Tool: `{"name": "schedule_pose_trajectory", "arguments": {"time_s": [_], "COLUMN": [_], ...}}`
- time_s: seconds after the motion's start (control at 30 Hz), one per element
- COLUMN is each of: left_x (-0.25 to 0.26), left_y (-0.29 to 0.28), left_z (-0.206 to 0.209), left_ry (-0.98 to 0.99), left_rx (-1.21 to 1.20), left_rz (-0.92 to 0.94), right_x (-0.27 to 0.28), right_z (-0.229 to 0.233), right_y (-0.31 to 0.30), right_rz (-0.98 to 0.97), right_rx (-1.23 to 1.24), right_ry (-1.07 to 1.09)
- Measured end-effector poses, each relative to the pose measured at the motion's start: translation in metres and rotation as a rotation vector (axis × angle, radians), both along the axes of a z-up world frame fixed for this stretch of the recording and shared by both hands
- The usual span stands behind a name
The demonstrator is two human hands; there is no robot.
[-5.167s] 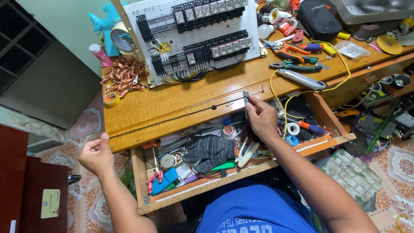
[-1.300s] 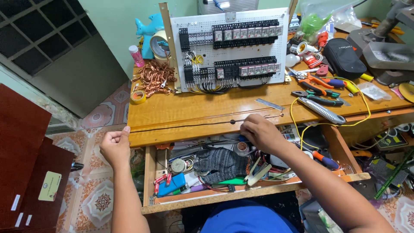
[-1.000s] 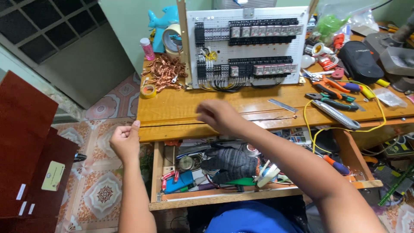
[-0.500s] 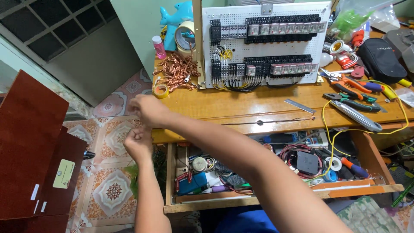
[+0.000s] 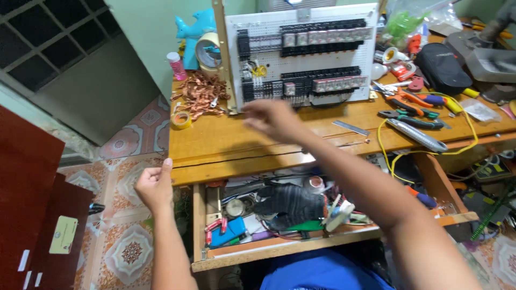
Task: Preparing and stripping electrical wires for a control panel assembly on a workbench.
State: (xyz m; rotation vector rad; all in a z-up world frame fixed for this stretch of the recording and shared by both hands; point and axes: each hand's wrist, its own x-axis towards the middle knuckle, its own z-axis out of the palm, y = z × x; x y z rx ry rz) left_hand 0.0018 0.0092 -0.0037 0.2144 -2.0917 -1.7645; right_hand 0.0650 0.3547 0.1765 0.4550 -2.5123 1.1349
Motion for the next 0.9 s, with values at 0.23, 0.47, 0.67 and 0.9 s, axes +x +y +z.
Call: {"name": "schedule_pose_trajectory", "arguments": {"time_s": [0.23,0.47,0.67,0.9], "left_x": [-0.015,-0.010,-0.010,-0.005], "left_y": [-0.019,-0.024,-0.005,-0.002], "left_z": [-0.024,0.006,0.018,0.045], "left_ry": [0.014,-0.045,-0.168,-0.247], "left_rx": [-0.345,-0.598,-0.294,-0.062], "left_rz": [0.061,-0.024,-0.105,-0.324], "right_x": [0.090,0.118,0.100,0.090], "right_z": [0.002,-0.023,-0.015,-0.017], "right_y": [0.208,0.243,0.226,0.232], "right_rz": [-0.442,-0.473,-0.537,-0.512], "right_rx": [0.195,0.464,0.494,0.472], "right_ry": [-0.196,-0.436,-0.692,-0.806]}}
